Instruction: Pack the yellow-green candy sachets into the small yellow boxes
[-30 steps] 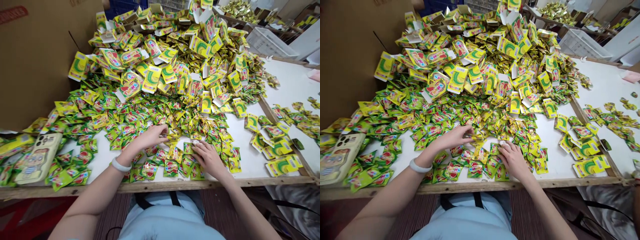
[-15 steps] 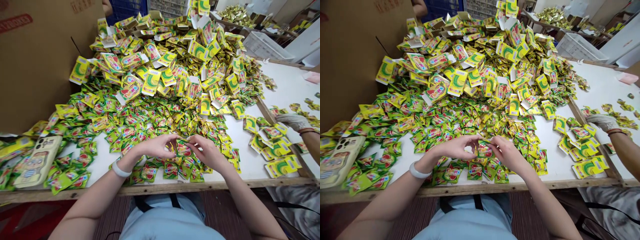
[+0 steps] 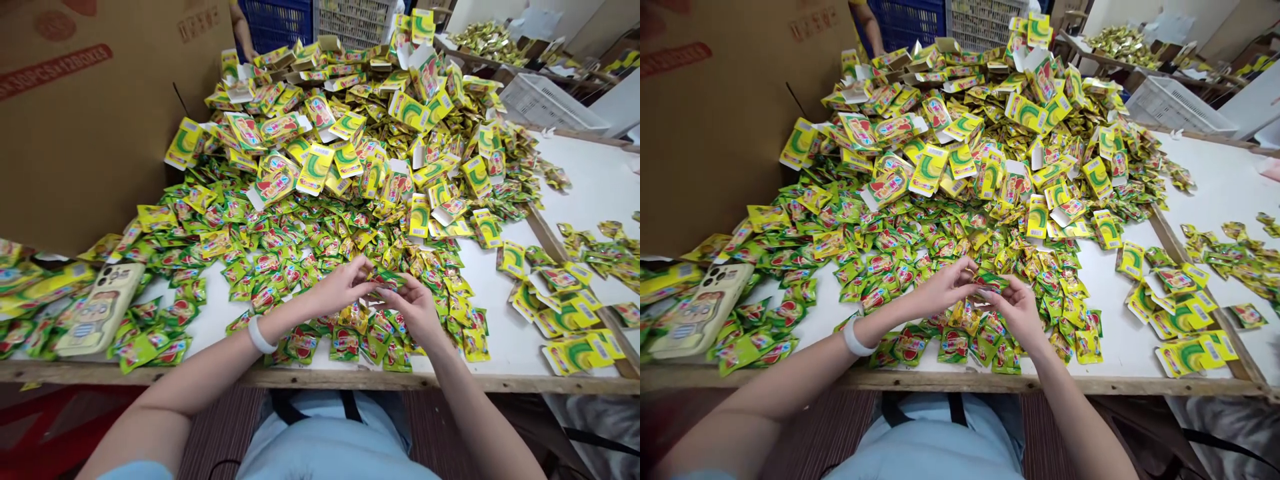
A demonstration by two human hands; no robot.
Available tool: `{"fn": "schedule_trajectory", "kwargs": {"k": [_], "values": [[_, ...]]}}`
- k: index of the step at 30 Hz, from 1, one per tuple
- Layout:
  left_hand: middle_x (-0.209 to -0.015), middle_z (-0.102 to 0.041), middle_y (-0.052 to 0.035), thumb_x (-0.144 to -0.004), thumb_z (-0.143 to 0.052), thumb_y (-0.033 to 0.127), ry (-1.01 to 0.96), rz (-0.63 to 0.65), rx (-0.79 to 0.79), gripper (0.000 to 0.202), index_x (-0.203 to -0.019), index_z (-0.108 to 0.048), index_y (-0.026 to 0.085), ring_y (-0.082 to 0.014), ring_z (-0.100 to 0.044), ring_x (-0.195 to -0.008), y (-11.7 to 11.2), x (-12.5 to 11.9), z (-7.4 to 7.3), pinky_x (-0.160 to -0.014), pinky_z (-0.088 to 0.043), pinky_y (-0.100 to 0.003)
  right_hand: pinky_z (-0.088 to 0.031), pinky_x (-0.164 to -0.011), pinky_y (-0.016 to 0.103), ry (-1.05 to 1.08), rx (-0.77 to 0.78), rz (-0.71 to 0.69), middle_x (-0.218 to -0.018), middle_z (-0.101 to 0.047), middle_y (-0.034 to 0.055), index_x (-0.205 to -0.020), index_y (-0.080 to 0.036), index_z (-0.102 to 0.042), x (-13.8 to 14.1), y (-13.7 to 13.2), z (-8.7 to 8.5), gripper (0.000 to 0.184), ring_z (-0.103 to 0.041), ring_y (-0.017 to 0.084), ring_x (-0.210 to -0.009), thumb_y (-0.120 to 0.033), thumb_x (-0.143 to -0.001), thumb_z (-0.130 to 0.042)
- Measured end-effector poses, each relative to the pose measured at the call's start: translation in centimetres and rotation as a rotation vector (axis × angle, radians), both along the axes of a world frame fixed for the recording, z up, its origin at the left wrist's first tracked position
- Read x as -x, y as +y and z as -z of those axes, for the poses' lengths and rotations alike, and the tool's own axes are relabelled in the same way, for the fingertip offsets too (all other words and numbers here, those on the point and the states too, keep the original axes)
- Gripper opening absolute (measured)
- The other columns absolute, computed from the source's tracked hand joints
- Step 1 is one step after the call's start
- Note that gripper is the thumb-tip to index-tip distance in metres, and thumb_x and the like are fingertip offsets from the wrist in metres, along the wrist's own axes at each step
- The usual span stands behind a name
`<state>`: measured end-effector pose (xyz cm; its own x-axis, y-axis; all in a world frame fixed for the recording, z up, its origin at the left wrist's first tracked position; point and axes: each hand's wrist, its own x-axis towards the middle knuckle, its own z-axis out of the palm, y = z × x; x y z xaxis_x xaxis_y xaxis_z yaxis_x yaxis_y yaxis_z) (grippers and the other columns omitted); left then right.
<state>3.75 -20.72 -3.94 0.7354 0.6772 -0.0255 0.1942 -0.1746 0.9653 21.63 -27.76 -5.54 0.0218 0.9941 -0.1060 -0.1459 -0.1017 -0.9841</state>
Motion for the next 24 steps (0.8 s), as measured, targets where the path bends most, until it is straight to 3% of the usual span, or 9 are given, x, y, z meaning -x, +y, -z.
{"fn": "schedule_trajectory", "kwargs": {"k": [2,4,7,8,10,13,16,20,24], "values": [[-0.090,-0.068,-0.0050,-0.092,-0.059,0.044,0.103,-0.083,-0.176,0.036,-0.116,-0.048,0.019,-0.0205,-0.064,-0.082,2.1,1.1,-1.1,-0.078,-0.049,-0.035,-0.064,-0.055,0.035,0.033,-0.011,0.075,-0.081,-0.077,0.0022,-0.093,-0.021,-0.067,-0.3,0.0,0.0,0.031,-0.072,0.019,-0.060,-0.039,-0.074,-0.082],[-0.111,-0.066,-0.0123,-0.090,-0.063,0.045,0.250,-0.354,-0.475,0.046,-0.124,-0.049,0.018,-0.0277,-0.061,-0.107,5.6,3.5,-2.3,-0.097,-0.045,-0.043,-0.061,-0.050,0.032,0.031,-0.046,0.139,-0.078,-0.077,0.0013,-0.092,-0.021,-0.069,-1.2,-0.1,0.1,0.028,-0.071,0.018,-0.054,-0.035,-0.073,-0.084],[-0.148,-0.042,-0.0231,-0.079,-0.076,0.043,0.527,-0.780,-0.790,0.076,-0.139,-0.041,0.013,-0.0411,-0.030,-0.141,11.6,8.6,-3.3,-0.117,-0.022,-0.056,-0.056,-0.042,0.028,0.014,-0.041,0.127,-0.072,-0.076,0.0013,-0.091,-0.020,-0.070,-2.7,-0.6,0.2,0.028,-0.068,0.017,-0.050,-0.033,-0.071,-0.084],[-0.151,-0.038,-0.0262,-0.076,-0.078,0.044,0.634,-0.841,-0.814,0.086,-0.143,-0.037,0.008,-0.0453,-0.026,-0.142,13.1,10.1,-3.4,-0.117,-0.016,-0.062,-0.055,-0.041,0.027,0.012,-0.028,0.110,-0.070,-0.076,0.0011,-0.091,-0.020,-0.070,-3.1,-0.9,0.3,0.028,-0.067,0.017,-0.048,-0.032,-0.071,-0.084],[-0.145,-0.048,-0.0249,-0.083,-0.070,0.043,0.770,-0.819,-0.844,0.074,-0.141,-0.041,0.007,-0.0453,-0.034,-0.139,14.6,12.3,-3.4,-0.116,-0.010,-0.068,-0.054,-0.040,0.025,0.024,-0.001,0.080,-0.071,-0.075,0.0008,-0.091,-0.021,-0.070,-3.7,-1.4,0.6,0.027,-0.067,0.016,-0.051,-0.032,-0.072,-0.084],[-0.136,-0.058,-0.0184,-0.090,-0.060,0.039,0.795,-0.668,-0.985,0.052,-0.136,-0.051,0.015,-0.0409,-0.041,-0.136,12.6,12.5,-3.2,-0.117,-0.001,-0.070,-0.061,-0.051,0.027,0.091,0.044,0.026,-0.097,-0.077,0.0029,-0.089,-0.024,-0.072,-3.4,-1.9,1.0,0.027,-0.074,0.019,-0.073,-0.030,-0.068,-0.087],[-0.132,-0.063,-0.0120,-0.092,-0.059,0.032,0.674,-0.365,-1.181,0.046,-0.137,-0.052,0.023,-0.0351,-0.042,-0.139,7.0,9.6,-3.2,-0.120,0.001,-0.068,-0.066,-0.069,0.036,0.217,0.096,-0.020,-0.128,-0.068,0.0027,-0.086,-0.026,-0.074,-2.1,-1.9,0.9,0.029,-0.074,0.021,-0.088,-0.030,-0.063,-0.090],[-0.141,-0.059,-0.0047,-0.094,-0.052,0.011,0.417,0.061,-1.282,0.058,-0.147,-0.038,0.029,-0.0221,-0.039,-0.144,0.9,5.8,-2.4,-0.127,-0.006,-0.054,-0.065,-0.067,0.033,0.305,0.085,-0.011,-0.107,-0.075,0.0000,-0.085,-0.027,-0.073,-0.6,-1.4,0.5,0.026,-0.074,0.019,-0.081,-0.030,-0.064,-0.090],[-0.160,-0.033,-0.0123,-0.087,-0.070,0.033,0.108,-0.192,-0.848,0.092,-0.158,-0.012,0.029,-0.0308,-0.023,-0.152,-0.2,3.8,0.1,-0.124,-0.015,-0.056,-0.064,-0.064,0.031,0.366,0.056,0.102,-0.082,-0.077,-0.0030,-0.089,-0.028,-0.071,-0.5,-1.7,0.5,0.028,-0.074,0.018,-0.075,-0.033,-0.068,-0.088]]}}
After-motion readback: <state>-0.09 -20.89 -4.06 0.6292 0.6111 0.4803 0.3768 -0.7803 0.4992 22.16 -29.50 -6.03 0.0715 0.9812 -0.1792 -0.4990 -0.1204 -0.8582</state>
